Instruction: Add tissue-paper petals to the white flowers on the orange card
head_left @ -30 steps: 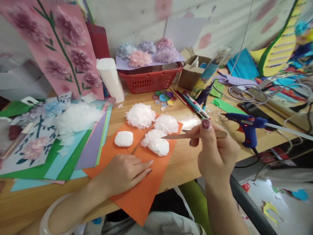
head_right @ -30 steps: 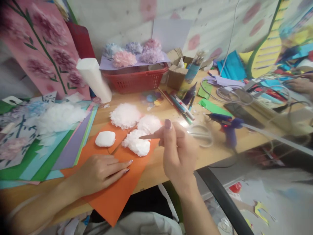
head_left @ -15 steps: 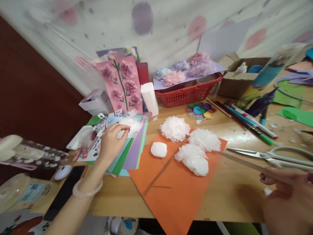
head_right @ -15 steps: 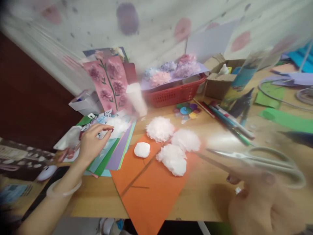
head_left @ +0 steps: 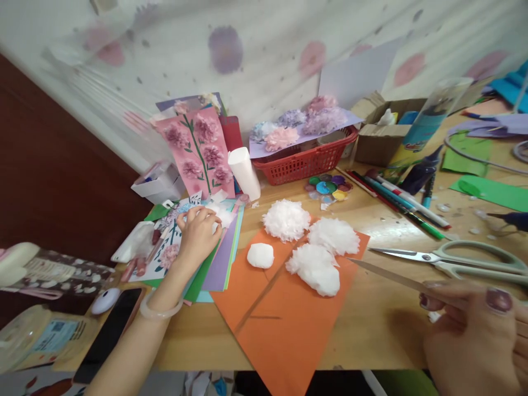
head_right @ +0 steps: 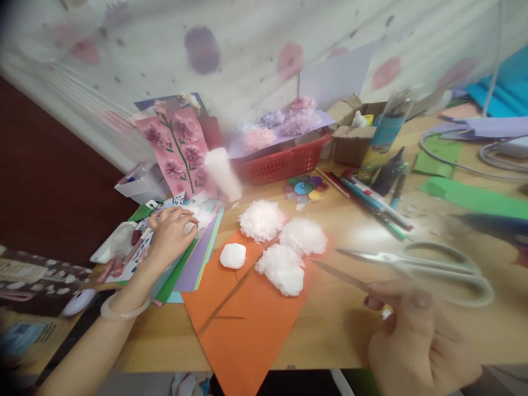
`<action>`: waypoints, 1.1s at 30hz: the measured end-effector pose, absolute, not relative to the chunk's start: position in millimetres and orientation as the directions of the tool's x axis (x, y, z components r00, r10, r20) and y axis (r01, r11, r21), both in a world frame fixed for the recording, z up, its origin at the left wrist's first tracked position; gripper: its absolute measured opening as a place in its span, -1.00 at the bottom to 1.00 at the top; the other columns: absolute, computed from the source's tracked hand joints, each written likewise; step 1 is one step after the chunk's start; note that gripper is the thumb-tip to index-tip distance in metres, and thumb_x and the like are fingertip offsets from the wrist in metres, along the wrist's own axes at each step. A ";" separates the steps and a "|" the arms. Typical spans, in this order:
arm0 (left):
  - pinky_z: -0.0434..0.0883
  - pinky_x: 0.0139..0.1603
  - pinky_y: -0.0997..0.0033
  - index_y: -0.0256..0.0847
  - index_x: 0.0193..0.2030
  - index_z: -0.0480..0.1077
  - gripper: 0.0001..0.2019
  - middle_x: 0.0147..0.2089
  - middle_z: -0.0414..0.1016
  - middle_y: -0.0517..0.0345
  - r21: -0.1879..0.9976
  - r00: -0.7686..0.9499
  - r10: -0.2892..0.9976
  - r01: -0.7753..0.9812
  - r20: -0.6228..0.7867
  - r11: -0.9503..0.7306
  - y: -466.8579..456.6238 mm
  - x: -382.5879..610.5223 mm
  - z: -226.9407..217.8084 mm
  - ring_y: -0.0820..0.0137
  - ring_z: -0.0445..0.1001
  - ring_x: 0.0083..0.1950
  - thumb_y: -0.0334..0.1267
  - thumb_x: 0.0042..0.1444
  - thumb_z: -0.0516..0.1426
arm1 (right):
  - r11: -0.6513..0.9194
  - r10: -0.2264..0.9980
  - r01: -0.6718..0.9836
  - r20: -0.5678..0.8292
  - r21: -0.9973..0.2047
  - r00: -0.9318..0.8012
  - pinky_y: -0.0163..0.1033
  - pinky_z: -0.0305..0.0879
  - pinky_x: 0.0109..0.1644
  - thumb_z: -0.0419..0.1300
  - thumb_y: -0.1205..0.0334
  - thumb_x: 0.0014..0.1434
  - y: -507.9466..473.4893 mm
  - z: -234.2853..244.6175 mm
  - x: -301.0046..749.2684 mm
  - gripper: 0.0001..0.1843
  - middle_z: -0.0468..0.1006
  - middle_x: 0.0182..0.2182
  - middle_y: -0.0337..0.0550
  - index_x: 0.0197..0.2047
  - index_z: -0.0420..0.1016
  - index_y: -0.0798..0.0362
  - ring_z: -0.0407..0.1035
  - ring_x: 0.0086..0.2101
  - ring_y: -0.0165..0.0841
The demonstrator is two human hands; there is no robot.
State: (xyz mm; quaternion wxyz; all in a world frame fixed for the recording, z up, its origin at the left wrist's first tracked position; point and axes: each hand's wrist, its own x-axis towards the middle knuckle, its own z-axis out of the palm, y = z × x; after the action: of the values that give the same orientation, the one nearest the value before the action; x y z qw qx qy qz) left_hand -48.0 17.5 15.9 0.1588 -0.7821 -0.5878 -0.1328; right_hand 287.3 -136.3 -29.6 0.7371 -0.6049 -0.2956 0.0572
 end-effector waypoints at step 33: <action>0.45 -0.15 0.22 -0.05 -0.34 0.61 -0.80 -0.23 0.70 0.14 0.544 0.314 0.949 0.799 -0.013 -0.257 -83.0 -18.2 36.5 0.17 0.61 -0.16 -0.12 0.15 0.15 | 0.408 0.502 0.180 0.385 -0.895 0.775 -0.18 -0.02 -0.53 0.18 0.03 0.33 -143.8 -38.2 287.3 -0.62 0.40 -0.66 -0.24 -0.45 0.62 -0.01 0.23 -0.61 -0.34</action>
State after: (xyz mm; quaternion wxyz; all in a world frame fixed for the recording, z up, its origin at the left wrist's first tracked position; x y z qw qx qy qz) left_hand -18.2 -83.0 36.5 -0.2335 -0.7763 -0.5630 -0.1611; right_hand 287.3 -143.8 -38.2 0.7759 -0.5341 -0.3192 0.1038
